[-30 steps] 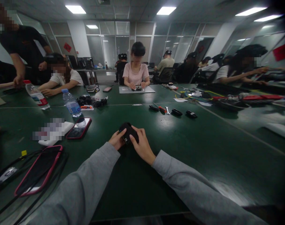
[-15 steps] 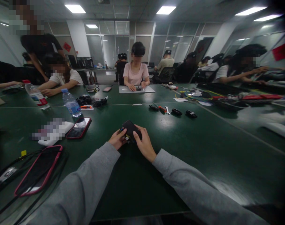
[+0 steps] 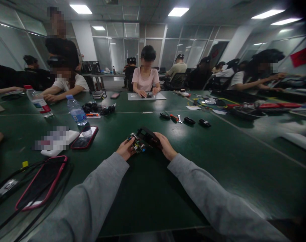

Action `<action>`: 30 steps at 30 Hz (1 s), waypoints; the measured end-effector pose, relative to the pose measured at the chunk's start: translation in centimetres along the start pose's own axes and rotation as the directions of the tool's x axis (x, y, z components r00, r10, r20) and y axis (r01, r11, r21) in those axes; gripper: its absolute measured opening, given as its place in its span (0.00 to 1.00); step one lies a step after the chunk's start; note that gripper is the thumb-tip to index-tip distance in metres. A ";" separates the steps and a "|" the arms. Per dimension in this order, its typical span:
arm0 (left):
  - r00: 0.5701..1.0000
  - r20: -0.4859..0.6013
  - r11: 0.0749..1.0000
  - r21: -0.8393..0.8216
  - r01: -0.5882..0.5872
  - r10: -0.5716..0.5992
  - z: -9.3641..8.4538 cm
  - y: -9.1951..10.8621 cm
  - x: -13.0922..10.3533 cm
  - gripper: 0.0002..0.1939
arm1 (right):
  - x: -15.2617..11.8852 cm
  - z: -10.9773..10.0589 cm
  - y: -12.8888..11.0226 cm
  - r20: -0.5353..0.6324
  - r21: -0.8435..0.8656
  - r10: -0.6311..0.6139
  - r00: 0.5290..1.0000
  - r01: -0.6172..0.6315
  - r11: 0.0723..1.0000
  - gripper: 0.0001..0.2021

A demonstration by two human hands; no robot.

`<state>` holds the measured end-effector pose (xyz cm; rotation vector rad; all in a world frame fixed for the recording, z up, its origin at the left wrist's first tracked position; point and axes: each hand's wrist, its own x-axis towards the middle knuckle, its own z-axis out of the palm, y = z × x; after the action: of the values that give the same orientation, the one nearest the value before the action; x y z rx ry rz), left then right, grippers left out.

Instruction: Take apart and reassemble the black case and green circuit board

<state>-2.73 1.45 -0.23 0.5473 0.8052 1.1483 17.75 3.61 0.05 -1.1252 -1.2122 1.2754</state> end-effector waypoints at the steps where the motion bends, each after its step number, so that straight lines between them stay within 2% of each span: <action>1: 1.000 0.001 1.000 -0.001 0.000 0.000 0.0 0.0 0.0 0.18 | 0.1 -0.2 -0.1 0.055 0.008 0.043 0.998 -0.044 0.999 0.18; 4: 1.000 0.008 1.000 -0.009 -0.001 0.001 -0.1 -0.1 0.1 0.18 | 0.2 -0.6 -0.6 0.174 0.012 0.130 0.976 -0.134 0.991 0.15; 9: 1.000 0.004 1.000 0.007 0.004 -0.004 -0.1 0.0 0.0 0.19 | 0.0 -0.7 -1.4 0.245 0.002 0.150 0.958 -0.155 0.988 0.17; 13: 1.000 -0.008 1.000 0.010 0.007 -0.007 0.1 0.0 -0.1 0.19 | -0.2 -0.8 -1.6 0.368 0.000 0.091 0.925 -0.098 0.995 0.23; 15: 1.000 -0.005 1.000 0.012 0.003 -0.003 0.1 0.0 -0.1 0.18 | -0.2 -0.9 -1.5 0.391 0.013 0.061 0.918 -0.072 0.997 0.27; 17: 1.000 -0.005 1.000 0.017 0.003 -0.003 0.1 0.0 -0.1 0.19 | -0.2 -0.9 -1.2 0.384 0.007 0.080 0.920 -0.089 0.996 0.28; 21: 0.999 0.042 1.000 0.026 -0.009 0.008 -0.1 0.0 -0.2 0.20 | 0.1 -0.8 -0.8 0.291 -0.041 0.117 0.950 -0.110 0.993 0.23; 26: 0.997 0.081 1.000 0.011 -0.011 0.010 0.0 0.1 -0.4 0.21 | 0.4 -1.3 -0.9 0.285 0.002 0.023 0.958 -0.025 1.000 0.22; 30: 0.997 0.073 1.000 0.012 -0.003 0.002 0.2 0.3 -0.5 0.21 | 0.8 -1.8 -0.9 0.241 -0.125 -0.029 0.970 0.061 0.990 0.22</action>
<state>-2.83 1.04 0.29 0.5969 0.7486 1.1199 19.57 4.50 0.81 -1.0523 -1.5112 1.3402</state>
